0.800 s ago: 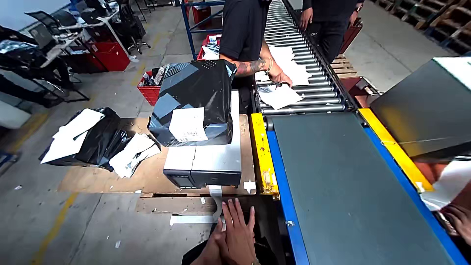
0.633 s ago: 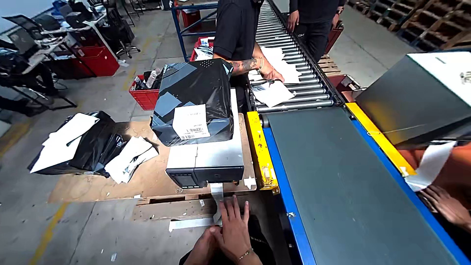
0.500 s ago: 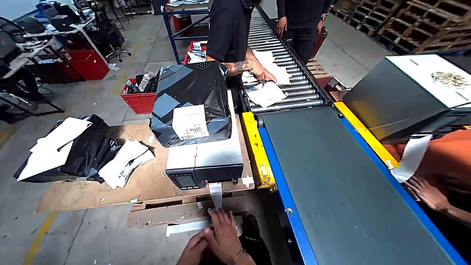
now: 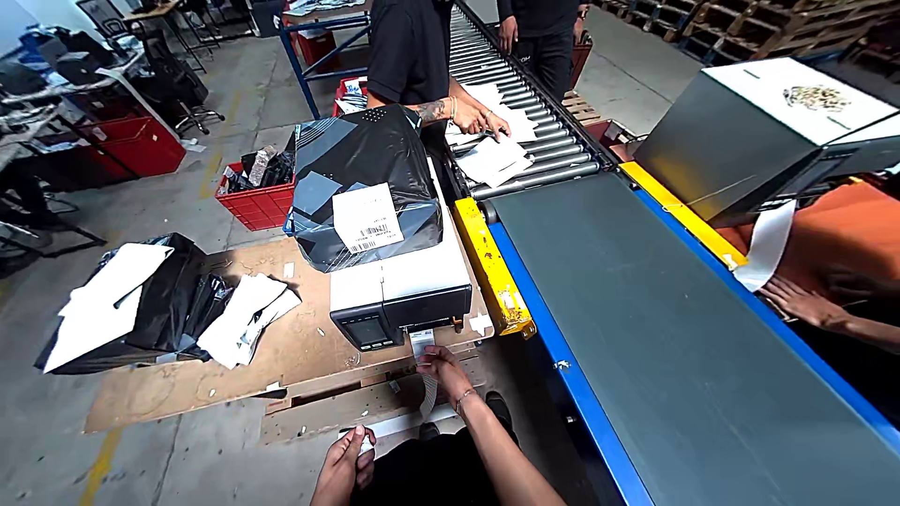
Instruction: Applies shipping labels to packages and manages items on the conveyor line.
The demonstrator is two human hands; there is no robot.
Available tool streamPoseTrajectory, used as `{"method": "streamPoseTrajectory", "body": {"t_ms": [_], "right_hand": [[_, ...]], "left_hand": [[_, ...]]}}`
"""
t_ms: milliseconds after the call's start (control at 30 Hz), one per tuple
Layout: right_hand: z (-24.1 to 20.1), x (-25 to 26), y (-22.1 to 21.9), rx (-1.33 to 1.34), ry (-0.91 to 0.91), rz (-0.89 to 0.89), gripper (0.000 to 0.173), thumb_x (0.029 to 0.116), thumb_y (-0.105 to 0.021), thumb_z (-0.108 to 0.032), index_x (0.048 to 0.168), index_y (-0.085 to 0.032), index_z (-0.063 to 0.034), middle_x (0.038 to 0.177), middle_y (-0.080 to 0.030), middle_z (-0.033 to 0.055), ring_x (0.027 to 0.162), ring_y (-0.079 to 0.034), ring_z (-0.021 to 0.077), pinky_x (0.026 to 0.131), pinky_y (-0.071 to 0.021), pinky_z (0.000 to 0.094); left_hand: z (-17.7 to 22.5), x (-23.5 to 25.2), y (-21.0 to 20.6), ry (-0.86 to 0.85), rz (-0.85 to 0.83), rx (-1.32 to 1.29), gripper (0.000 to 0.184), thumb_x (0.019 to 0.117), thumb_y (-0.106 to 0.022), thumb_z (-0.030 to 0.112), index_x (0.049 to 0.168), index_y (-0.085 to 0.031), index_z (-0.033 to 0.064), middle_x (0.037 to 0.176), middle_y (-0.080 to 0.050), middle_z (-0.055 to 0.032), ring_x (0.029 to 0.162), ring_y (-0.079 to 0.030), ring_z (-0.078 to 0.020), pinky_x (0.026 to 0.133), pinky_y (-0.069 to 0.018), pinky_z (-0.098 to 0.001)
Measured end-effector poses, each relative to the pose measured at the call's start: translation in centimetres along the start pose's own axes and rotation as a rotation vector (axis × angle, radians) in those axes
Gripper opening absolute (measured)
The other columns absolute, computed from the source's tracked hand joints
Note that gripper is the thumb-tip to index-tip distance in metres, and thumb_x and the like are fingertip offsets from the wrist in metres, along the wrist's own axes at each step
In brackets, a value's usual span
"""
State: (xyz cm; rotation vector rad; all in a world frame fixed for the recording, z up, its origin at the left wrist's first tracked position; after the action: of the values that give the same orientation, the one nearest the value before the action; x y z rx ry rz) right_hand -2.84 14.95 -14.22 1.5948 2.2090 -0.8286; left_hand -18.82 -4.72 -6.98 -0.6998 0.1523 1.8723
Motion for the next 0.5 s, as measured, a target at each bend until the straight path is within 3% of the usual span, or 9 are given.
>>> {"method": "streamPoseTrajectory", "body": {"t_ms": [267, 500], "right_hand": [[-2.5, 2.4, -1.4, 0.089, 0.073, 0.066, 0.03, 0.0973, -0.05, 0.007, 0.127, -0.057, 0.0096, 0.108, -0.071, 0.0186, 0.087, -0.073, 0.0231, 0.078, -0.0628, 0.0366], [-1.9, 1.8, -1.0, 0.11, -0.038, 0.084, 0.028, 0.1016, -0.054, -0.001, 0.129, -0.061, 0.0008, 0.112, -0.073, 0.0151, 0.091, -0.074, 0.0231, 0.076, -0.0609, 0.0361]], "left_hand": [[0.2, -0.5, 0.3, 0.025, -0.007, -0.046, 0.064, 0.1116, -0.009, 0.039, 0.083, -0.057, 0.0065, 0.052, -0.046, 0.0035, 0.041, -0.044, -0.0058, 0.042, -0.0411, -0.0212], [-0.7, -0.6, 1.0, 0.143, -0.015, -0.08, 0.081, 0.103, 0.007, 0.058, 0.085, -0.056, 0.0097, 0.052, -0.049, 0.0028, 0.042, -0.047, -0.0073, 0.044, -0.0422, -0.0218]]}}
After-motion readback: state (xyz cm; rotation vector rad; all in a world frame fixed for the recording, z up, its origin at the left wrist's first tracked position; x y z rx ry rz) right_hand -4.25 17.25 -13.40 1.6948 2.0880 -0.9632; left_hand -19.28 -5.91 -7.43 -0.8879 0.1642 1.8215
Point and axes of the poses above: each hand's wrist, its own x-axis towards the middle knuckle, its own y-axis out of the back of the hand, z = x × y, the point moved 9 cm from there along x, towards the middle knuckle
